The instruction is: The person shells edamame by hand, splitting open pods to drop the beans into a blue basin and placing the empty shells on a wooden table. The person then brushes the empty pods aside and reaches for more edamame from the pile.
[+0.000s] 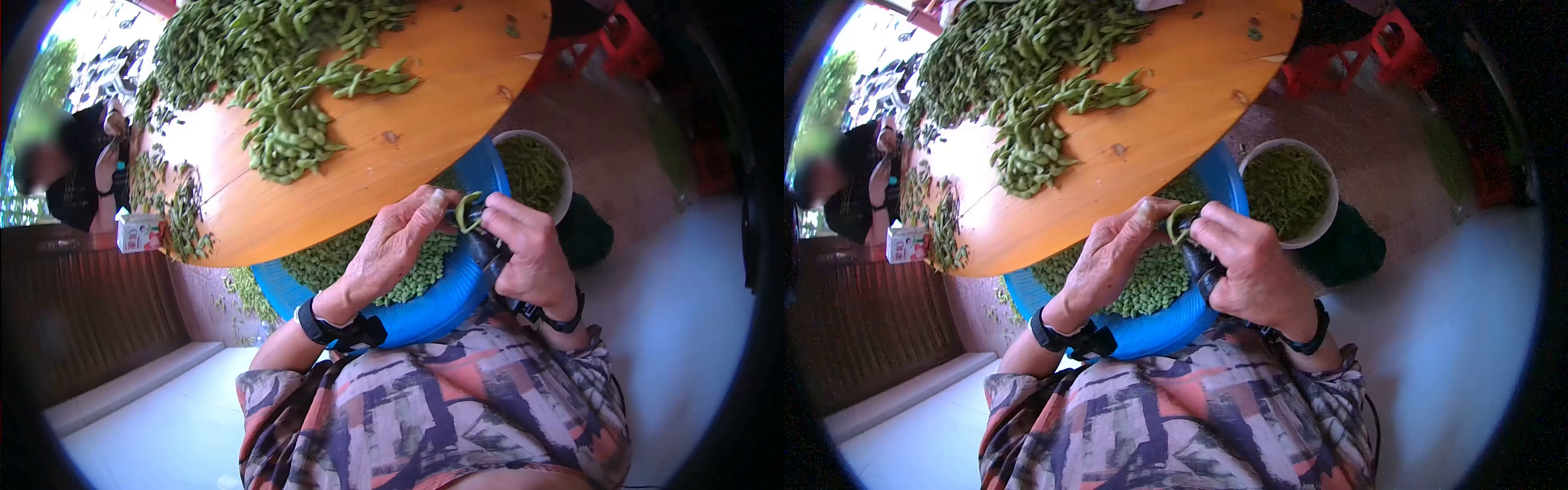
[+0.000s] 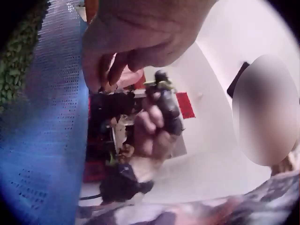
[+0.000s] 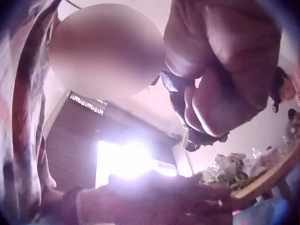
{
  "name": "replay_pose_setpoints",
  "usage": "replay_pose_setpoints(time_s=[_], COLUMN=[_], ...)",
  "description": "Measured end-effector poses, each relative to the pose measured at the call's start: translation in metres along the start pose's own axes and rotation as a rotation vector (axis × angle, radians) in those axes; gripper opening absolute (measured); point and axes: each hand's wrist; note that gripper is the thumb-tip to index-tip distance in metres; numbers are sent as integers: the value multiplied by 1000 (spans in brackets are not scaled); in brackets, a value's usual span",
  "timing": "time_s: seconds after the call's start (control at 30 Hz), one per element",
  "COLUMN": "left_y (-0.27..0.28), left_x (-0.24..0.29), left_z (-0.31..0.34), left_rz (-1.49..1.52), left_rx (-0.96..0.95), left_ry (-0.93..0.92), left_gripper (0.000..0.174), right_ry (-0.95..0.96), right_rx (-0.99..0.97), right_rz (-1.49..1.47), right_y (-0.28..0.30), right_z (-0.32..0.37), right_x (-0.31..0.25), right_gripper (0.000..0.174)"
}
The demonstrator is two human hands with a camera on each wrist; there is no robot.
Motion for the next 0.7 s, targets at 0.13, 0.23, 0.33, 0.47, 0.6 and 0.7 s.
replay_pose_setpoints(time_s=[0.13,0.23,0.33,0.47,0.6,0.7], left_y=[5,10,12,16,10,6], left_x=[7,8,6,3,5,4], left_z=[13,24,29,35,41,39], left_rz=[-90,38,-226,-440,-165,146], left_rx=[103,99,151,221,315,269], left_ry=[-70,-93,-131,-252,-158,-94], left_gripper=[29,24,21,19,15,13], right_ry=[-45,-15,-46,-16,-207,-277], right_rx=[-228,-207,-288,-232,-36,0], right_rz=[45,19,10,23,-117,-340], right_y=[-11,-19,-23,-22,-7,-10], right_z=[-10,-15,-19,-22,-27,-25], right_x=[-7,-7,-9,-10,-18,-16], right_gripper=[40,39,38,33,31,30])
Point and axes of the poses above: each hand's wrist, its own z-axis away from the middle knuckle, its own y-axis out of the back of the hand, x = y × z, and after that the axes turned 9 degrees about -x, right-handed
